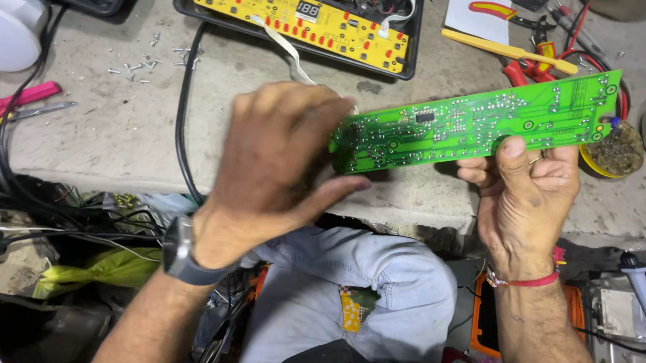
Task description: The person removes a green circuit board from a black housing and uses a red-handled screwdriver to scrape or clean solder joints on the board's surface. The person holds the board with one hand and works methodically across multiple points.
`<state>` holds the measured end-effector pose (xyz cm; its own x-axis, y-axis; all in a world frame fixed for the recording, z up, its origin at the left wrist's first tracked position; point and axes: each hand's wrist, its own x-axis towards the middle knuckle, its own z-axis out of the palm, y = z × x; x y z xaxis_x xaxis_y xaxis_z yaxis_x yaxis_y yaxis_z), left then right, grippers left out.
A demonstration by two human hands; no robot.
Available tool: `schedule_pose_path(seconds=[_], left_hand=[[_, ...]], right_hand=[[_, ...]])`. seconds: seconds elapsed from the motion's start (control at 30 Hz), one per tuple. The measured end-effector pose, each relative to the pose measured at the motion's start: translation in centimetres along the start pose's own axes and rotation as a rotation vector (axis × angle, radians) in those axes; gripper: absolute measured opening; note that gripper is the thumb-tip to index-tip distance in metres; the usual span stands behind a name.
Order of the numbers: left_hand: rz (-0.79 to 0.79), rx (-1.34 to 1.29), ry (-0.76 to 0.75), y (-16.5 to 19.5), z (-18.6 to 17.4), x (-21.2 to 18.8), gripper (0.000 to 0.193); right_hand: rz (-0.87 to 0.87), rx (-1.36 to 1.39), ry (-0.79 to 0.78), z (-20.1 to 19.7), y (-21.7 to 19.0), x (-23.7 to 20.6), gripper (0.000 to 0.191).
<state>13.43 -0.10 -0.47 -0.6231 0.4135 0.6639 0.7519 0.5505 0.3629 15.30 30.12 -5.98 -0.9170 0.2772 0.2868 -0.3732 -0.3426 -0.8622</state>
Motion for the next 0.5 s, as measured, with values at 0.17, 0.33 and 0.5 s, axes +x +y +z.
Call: schedule_pose_path(seconds=[0.17, 0.33, 0.5], left_hand=[[0.146, 0.109, -0.061, -1.1, 2.6, -0.2, 0.074], [0.134, -0.059, -0.098, -3.2, 3.5, -0.8, 0.066], [0.117, -0.122, -0.124, -4.3, 4.0, -0.8, 0.066]], right_hand=[[-0.001, -0.096, -0.128, 0.4, -0.2, -0.4, 0.038], [0.143, -0.015, -0.088, -2.1, -2.5, 0.3, 0.028], [0.065, -0.134, -0.019, -4.5, -2.8, 1.2, 0.014]])
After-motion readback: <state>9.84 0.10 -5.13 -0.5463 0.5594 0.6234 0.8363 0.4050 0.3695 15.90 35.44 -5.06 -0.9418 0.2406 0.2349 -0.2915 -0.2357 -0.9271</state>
